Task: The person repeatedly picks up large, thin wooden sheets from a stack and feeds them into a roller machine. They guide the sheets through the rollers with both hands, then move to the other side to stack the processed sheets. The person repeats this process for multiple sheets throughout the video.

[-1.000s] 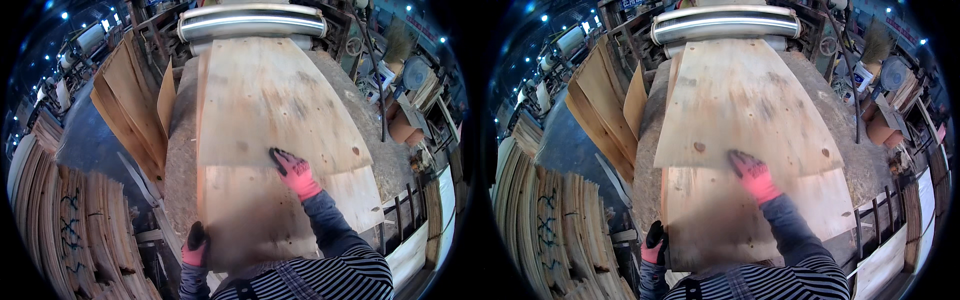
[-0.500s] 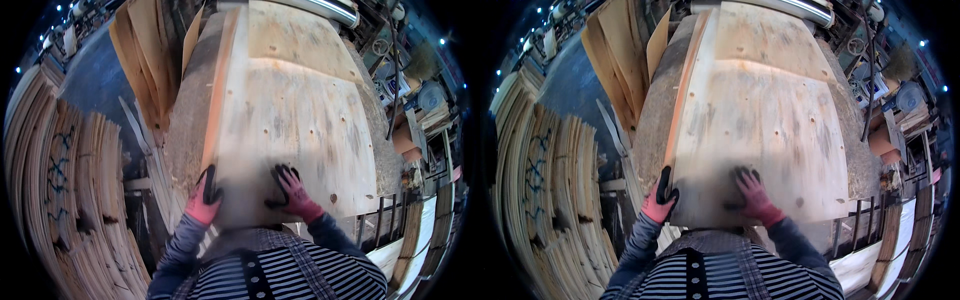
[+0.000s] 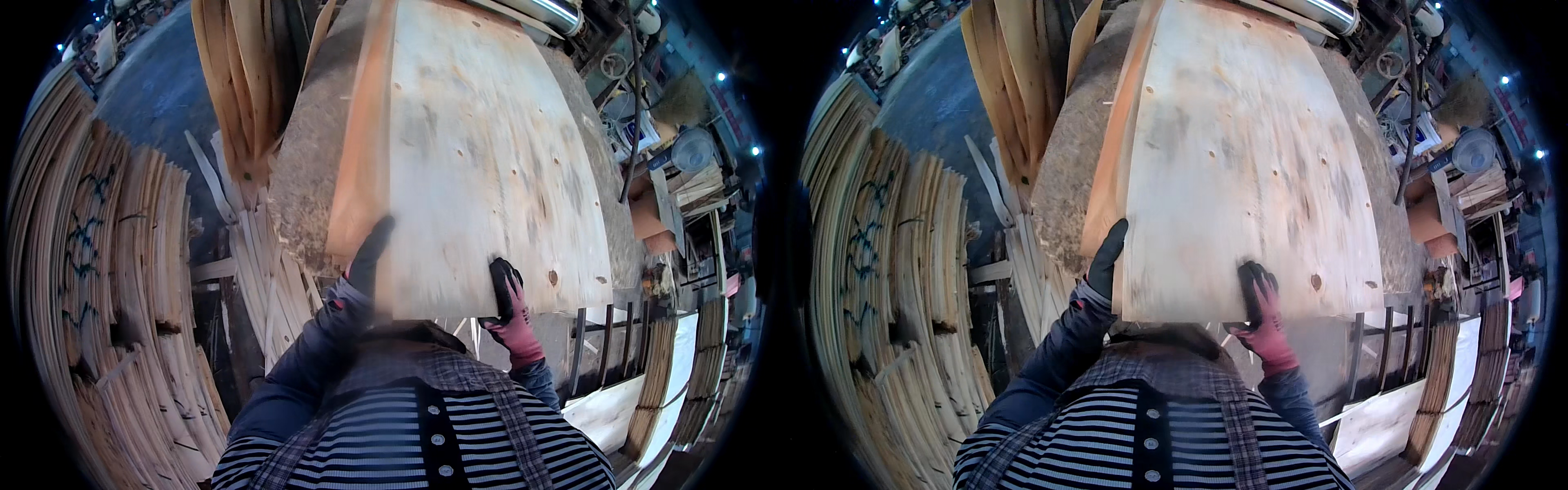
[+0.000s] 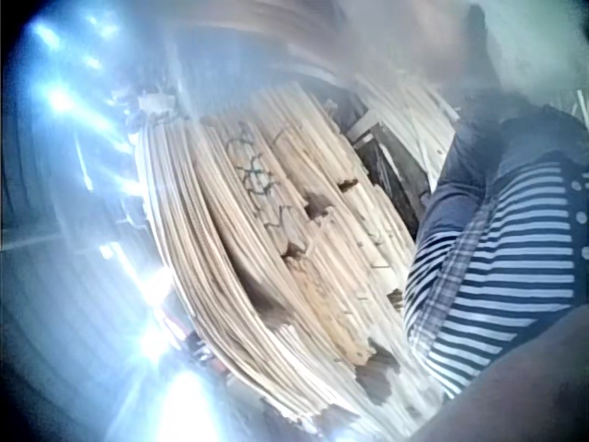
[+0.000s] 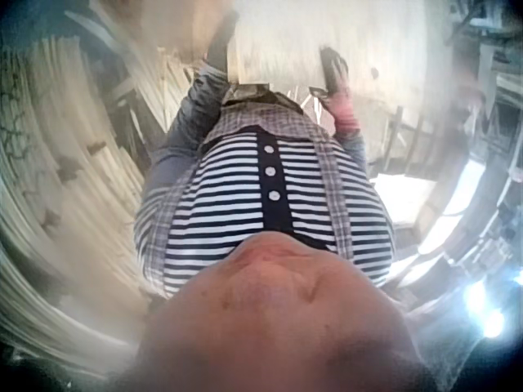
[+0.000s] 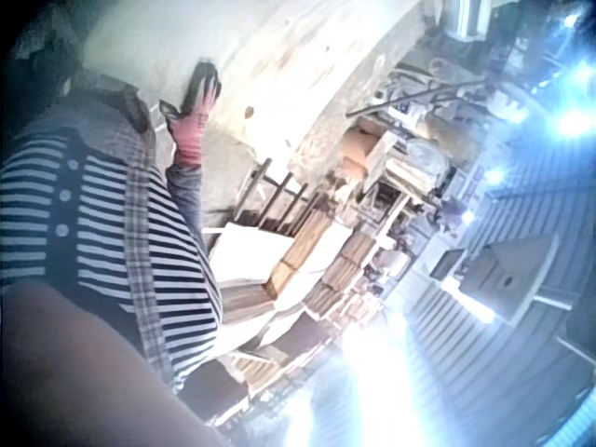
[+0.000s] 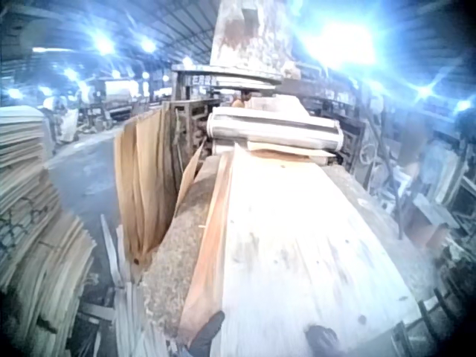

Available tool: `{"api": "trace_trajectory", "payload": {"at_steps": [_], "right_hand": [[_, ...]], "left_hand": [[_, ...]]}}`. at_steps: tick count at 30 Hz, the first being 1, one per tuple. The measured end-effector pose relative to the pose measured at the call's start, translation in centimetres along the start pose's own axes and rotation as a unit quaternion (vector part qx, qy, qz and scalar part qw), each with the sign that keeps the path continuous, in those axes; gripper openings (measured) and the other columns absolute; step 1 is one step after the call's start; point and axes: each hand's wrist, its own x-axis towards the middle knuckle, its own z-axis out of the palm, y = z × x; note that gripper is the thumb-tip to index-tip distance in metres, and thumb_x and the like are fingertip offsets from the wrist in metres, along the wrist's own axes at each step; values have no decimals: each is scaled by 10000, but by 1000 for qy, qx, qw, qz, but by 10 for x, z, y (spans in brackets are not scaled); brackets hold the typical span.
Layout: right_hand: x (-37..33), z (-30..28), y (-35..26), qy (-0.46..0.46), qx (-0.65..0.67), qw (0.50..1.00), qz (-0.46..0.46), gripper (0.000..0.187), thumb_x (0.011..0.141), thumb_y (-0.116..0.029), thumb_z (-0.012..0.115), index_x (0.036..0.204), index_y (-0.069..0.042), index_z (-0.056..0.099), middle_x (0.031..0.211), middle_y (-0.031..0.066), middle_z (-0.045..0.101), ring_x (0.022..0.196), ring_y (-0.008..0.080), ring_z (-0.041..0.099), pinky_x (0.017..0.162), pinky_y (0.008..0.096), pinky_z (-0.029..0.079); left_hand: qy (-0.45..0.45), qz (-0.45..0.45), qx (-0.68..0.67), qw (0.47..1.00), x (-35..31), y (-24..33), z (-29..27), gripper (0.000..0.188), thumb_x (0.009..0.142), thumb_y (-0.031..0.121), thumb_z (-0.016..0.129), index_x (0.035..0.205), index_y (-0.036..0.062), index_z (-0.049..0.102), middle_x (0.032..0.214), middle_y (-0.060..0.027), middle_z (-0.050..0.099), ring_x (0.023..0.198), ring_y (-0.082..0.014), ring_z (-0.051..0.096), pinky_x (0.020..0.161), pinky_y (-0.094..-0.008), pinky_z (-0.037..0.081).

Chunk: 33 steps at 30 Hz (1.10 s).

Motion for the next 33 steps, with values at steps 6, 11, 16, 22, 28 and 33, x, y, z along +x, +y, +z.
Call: {"api": "trace_trajectory", "payload": {"at_steps": [6,11,16,22,28,33], "right_hand": [[14,-15,-2,-53,14,998,-27,839,559,-356,737,1226,-26,351,1285,183,308,1198,371,251,985,446,225],[32,-25,-11,-91,15,996,-12,834,519,-347,751,1194,-17,389,1251,184,352,1189,360,273,995,438,217],[47,-42,-10,5,-25,999,-20,682,565,-319,712,1124,-16,464,1150,174,461,1059,351,430,918,418,333],[152,-24,27,102,-187,971,-108,494,674,-284,624,1099,-66,499,1118,132,500,997,298,488,850,384,386],[286,-5,102,133,-183,973,-55,553,732,-346,559,1200,-91,413,1190,143,437,1127,276,376,963,392,260],[275,9,72,102,-199,972,74,704,736,-420,537,1277,-52,276,1279,175,317,1199,310,269,1015,425,137]], "left_hand": [[67,44,326,942,-11,16,-12,446,845,222,457,1223,11,349,1164,-114,459,1034,-193,470,873,-314,394],[75,249,606,752,13,7,-99,742,735,236,593,1290,-23,174,1254,-177,335,1133,-253,366,945,-356,302],[94,251,625,733,36,1,-61,841,673,234,641,1292,-33,139,1261,-208,306,1167,-294,321,968,-361,263],[165,198,736,626,12,14,-30,687,746,77,574,1310,45,183,1295,-112,306,1165,-211,341,952,-316,286],[212,215,618,726,2,8,-89,652,771,93,559,1299,18,182,1336,-162,220,1210,-222,276,964,-296,260],[225,157,649,709,3,15,-53,501,831,198,495,1244,-3,294,1160,-142,433,1065,-193,415,879,-300,342]]}}
